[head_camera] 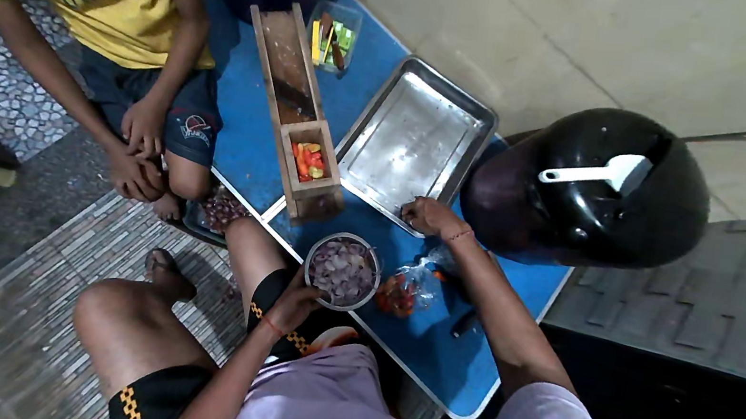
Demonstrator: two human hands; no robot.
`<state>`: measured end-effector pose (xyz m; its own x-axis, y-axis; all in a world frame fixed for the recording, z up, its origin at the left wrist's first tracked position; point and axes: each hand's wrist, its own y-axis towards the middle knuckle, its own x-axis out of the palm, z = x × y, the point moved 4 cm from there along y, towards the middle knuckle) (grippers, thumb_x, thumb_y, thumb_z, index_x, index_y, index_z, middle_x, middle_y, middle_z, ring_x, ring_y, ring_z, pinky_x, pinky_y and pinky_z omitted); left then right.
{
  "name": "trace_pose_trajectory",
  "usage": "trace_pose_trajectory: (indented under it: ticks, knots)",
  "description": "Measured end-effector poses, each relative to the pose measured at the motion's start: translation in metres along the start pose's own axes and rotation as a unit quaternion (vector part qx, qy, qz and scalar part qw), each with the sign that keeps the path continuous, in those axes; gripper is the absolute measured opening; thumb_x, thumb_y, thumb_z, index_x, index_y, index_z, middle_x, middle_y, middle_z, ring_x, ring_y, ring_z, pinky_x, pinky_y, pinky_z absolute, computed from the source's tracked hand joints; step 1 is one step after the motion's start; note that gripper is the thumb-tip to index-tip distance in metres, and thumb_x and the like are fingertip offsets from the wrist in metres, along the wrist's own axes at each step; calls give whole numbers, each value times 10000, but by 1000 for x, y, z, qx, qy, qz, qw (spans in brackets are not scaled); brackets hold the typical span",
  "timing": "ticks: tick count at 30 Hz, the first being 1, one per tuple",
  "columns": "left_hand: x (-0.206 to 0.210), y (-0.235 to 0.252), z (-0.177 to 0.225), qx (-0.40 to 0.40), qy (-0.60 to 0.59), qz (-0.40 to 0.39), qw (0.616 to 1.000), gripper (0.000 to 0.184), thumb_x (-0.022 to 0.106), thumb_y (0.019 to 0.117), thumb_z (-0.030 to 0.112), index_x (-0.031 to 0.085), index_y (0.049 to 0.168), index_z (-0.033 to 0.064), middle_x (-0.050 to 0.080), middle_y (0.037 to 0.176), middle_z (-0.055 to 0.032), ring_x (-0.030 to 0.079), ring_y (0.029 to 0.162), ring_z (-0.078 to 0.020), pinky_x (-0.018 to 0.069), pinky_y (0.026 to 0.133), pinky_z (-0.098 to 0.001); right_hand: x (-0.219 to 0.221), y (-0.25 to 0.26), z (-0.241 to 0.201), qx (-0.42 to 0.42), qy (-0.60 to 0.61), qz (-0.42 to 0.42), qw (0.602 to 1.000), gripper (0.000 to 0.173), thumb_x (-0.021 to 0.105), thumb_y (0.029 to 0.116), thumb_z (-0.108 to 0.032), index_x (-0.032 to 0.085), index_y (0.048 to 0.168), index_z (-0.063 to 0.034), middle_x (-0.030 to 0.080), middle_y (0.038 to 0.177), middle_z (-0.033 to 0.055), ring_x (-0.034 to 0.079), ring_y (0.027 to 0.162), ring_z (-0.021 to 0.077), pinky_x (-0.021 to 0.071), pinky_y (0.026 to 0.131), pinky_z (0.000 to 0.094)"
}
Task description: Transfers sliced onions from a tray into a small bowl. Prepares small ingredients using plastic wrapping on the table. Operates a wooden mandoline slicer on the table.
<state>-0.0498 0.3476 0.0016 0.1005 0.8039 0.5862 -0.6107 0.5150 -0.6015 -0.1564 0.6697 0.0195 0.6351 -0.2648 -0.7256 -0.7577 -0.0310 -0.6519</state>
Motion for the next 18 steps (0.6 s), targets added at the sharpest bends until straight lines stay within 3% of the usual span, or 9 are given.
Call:
trace_pose_trajectory:
  ticks: [4,9,14,16,17,18]
  knots:
    - [-2,1,-2,0,-9,-2,1000,809,502,864,-99,162,1563,124,608,1233,-94,682,997,-175,607,821,-356,-1,1,-3,42,-11,-58,997,301,528,1070,-215,709,1226,-32,670,1259,256,613,1221,454,441,1028,671]
    - [-4,1,-3,0,-17,7,1000,833,520,848,-101,165,1566,128,614,1227,-99,686,984,-179,608,815,-357,-3,3,2,0,35,-61,998,225,601,1023,-137,740,1147,-11,697,1180,256,635,1161,448,440,1021,667]
    - [-7,5,-8,13,-28,-10,999,824,551,829,-62,186,1546,119,632,1206,-92,694,978,-189,613,807,-374,-6,-9,1,12,111,-103,988,366,458,1103,-219,689,1189,52,675,1138,282,638,1078,418,445,1001,615]
    - [-8,7,-9,19,-28,-16,999,828,566,815,-50,191,1536,109,636,1200,-93,697,975,-192,616,798,-377,-7,-10,0,-34,73,-131,988,296,564,1050,-176,677,1203,51,672,1147,287,636,1099,435,451,986,640]
    - [-7,6,-8,19,-28,-18,999,823,560,821,-54,188,1536,109,634,1200,-93,697,977,-191,616,802,-375,-4,-8,1,-62,37,-135,988,272,671,977,-125,666,1185,50,662,1128,282,629,1081,440,461,950,646]
    - [-7,6,-8,18,-30,-17,999,815,551,830,-65,186,1538,108,632,1199,-97,695,977,-193,614,805,-376,-2,-7,1,-70,-5,-134,988,359,770,891,-108,657,1199,37,646,1156,280,618,1103,451,469,941,658]
